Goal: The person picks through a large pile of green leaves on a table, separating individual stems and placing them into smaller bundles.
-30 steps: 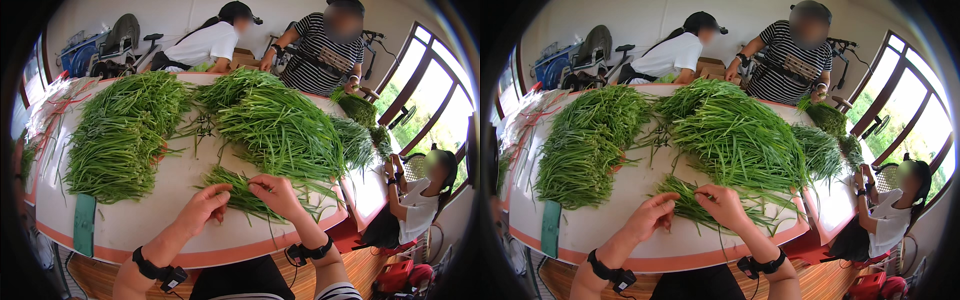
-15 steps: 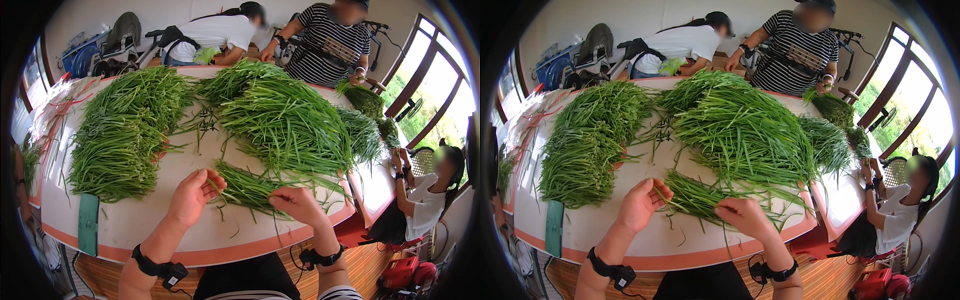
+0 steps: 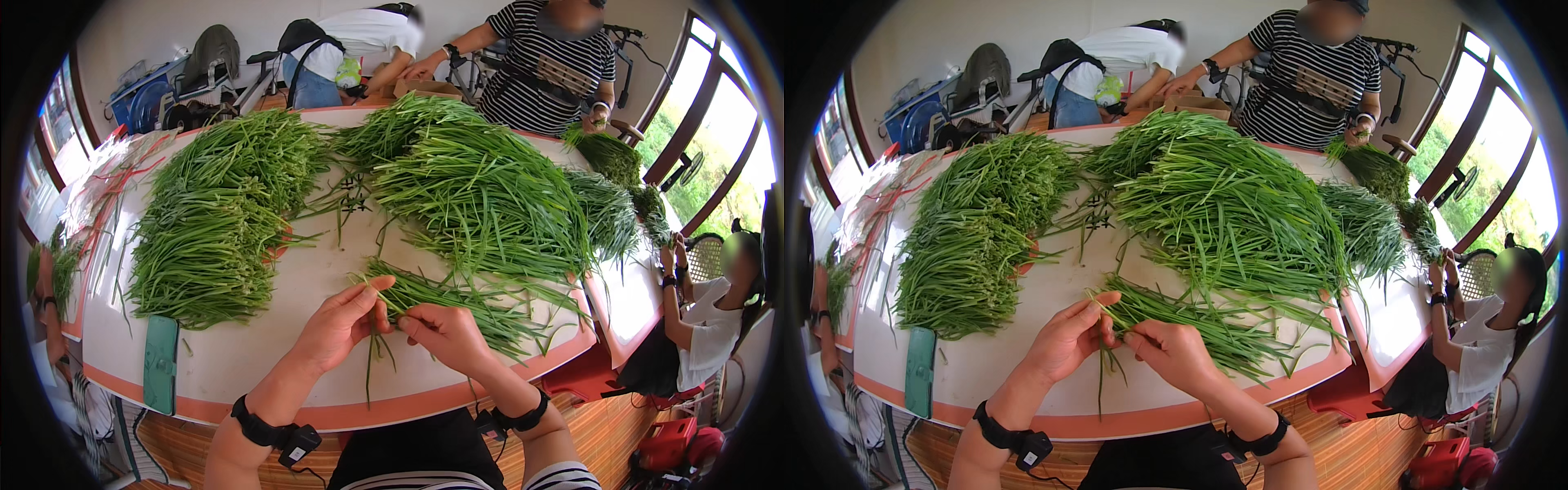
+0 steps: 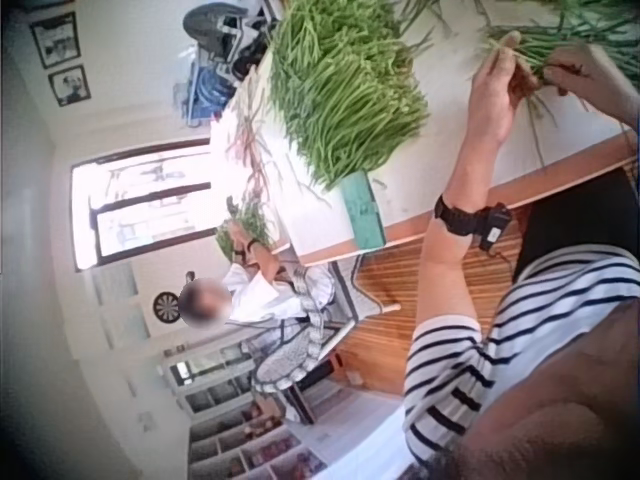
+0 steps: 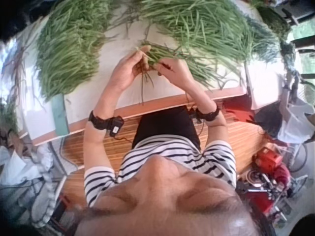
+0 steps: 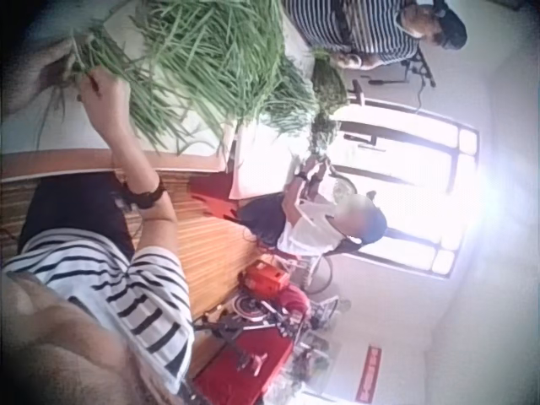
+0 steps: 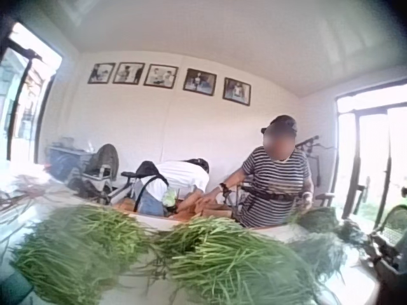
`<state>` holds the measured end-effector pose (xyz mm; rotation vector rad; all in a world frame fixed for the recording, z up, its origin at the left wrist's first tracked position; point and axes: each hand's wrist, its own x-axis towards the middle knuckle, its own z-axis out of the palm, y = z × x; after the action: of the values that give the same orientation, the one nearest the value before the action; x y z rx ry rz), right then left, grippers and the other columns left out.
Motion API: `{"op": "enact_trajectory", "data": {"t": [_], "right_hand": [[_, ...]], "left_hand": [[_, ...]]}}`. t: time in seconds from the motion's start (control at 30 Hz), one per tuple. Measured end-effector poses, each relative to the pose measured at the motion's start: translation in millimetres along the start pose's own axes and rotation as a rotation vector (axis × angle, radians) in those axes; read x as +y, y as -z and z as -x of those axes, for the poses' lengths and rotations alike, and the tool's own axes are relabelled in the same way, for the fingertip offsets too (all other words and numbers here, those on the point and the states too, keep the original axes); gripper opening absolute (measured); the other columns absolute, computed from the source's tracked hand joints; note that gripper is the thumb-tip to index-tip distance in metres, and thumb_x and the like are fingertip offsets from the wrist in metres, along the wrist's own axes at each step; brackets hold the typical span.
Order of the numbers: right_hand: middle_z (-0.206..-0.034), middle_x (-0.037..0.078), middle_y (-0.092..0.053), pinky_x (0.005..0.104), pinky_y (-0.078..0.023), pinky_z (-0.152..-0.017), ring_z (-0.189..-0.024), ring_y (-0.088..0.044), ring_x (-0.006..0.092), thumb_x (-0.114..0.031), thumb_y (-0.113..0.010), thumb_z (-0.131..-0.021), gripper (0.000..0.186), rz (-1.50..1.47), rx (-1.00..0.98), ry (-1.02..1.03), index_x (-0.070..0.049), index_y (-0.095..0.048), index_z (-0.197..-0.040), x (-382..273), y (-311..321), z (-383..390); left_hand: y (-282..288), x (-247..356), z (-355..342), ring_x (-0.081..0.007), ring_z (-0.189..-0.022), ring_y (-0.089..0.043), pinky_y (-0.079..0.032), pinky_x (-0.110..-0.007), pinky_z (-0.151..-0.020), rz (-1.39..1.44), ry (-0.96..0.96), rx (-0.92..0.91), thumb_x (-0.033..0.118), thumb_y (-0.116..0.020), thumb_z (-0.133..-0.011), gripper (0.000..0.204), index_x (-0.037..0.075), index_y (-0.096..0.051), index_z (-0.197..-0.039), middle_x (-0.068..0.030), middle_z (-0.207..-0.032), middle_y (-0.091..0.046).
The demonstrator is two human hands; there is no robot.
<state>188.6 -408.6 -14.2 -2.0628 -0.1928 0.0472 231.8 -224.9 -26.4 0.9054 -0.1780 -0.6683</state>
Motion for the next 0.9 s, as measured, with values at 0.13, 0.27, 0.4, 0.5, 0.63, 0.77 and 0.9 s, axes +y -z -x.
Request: {"op": "enact_trajectory", "data": {"t": [0.13, 0.27, 0.4, 0.5, 0.63, 0.77, 0.9], "right_hand": [[-0.061, 0.004, -0.059, 0.025, -0.041, -0.047, -0.049, -0.051, 0.0104, -0.02, -0.059, -0.084, 0.019, 0.023, -0.066, -0.019, -0.002, -0.063, -0.087, -4, -7, 1], [-0.061, 0.004, -0.06, 0.0244, -0.042, -0.048, -0.05, -0.052, 0.0099, -0.02, -0.059, -0.085, 0.02, 0.029, -0.079, -0.057, -0.001, -0.063, -0.085, -2, 5, 9], [-0.062, 0.003, -0.06, 0.0223, -0.042, -0.05, -0.054, -0.052, 0.007, -0.019, -0.058, -0.086, 0.021, -0.033, -0.107, -0.074, 0.001, -0.063, -0.085, 15, 23, 18], [-0.063, 0.002, -0.06, 0.0216, -0.042, -0.051, -0.057, -0.053, 0.0053, -0.02, -0.057, -0.087, 0.022, -0.101, -0.083, -0.059, 0.001, -0.063, -0.086, 14, 24, 22], [-0.062, 0.001, -0.059, 0.0213, -0.041, -0.051, -0.058, -0.052, 0.0042, -0.021, -0.057, -0.088, 0.023, -0.225, 0.135, -0.058, 0.002, -0.063, -0.087, 4, 28, 19], [-0.062, 0.001, -0.058, 0.021, -0.04, -0.049, -0.056, -0.05, 0.0044, -0.02, -0.057, -0.088, 0.021, -0.189, 0.163, 0.024, 0.0, -0.063, -0.088, 4, 13, 14], [-0.06, 0.003, -0.06, 0.0228, -0.04, -0.046, -0.049, -0.049, 0.0071, -0.021, -0.058, -0.086, 0.02, -0.008, 0.011, -0.07, -0.001, -0.063, -0.089, 6, -7, 17]], "left_hand": [[8, -4, 0, -0.0122, -0.075, -0.052, -0.045, -0.029, -0.078, -0.084, 0.008, 0.07, 0.027, -0.044, -0.094, 0.03, 0.004, -0.052, -0.111, -0.0007, -0.081, -0.051], [8, -2, -1, -0.0169, -0.084, -0.057, -0.047, -0.033, -0.078, 0.01, -0.072, 0.132, 0.026, -0.044, -0.093, 0.024, 0.005, -0.054, -0.101, -0.0055, -0.091, -0.058], [9, -3, -1, -0.0196, -0.088, -0.059, -0.048, -0.036, -0.081, 0.099, -0.056, 0.079, 0.025, -0.043, -0.093, 0.026, 0.005, -0.053, -0.106, -0.0081, -0.097, -0.06], [4, -2, 0, -0.0192, -0.087, -0.059, -0.049, -0.035, -0.079, 0.108, -0.056, 0.155, 0.025, -0.043, -0.093, 0.03, 0.005, -0.052, -0.113, -0.0073, -0.094, -0.06], [16, -4, -1, -0.0191, -0.088, -0.058, -0.048, -0.033, -0.078, 0.067, -0.048, 0.147, 0.026, -0.043, -0.093, 0.033, 0.005, -0.05, -0.118, -0.0075, -0.096, -0.06], [10, -5, -2, -0.0193, -0.092, -0.057, -0.047, -0.033, -0.079, 0.036, 0.006, 0.099, 0.025, -0.043, -0.094, 0.034, 0.004, -0.049, -0.119, -0.0078, -0.1, -0.059], [1, -2, -2, -0.0205, -0.096, -0.056, -0.046, -0.034, -0.083, 0.099, -0.106, 0.121, 0.024, -0.043, -0.094, 0.032, 0.004, -0.05, -0.117, -0.0079, -0.101, -0.059]]}}
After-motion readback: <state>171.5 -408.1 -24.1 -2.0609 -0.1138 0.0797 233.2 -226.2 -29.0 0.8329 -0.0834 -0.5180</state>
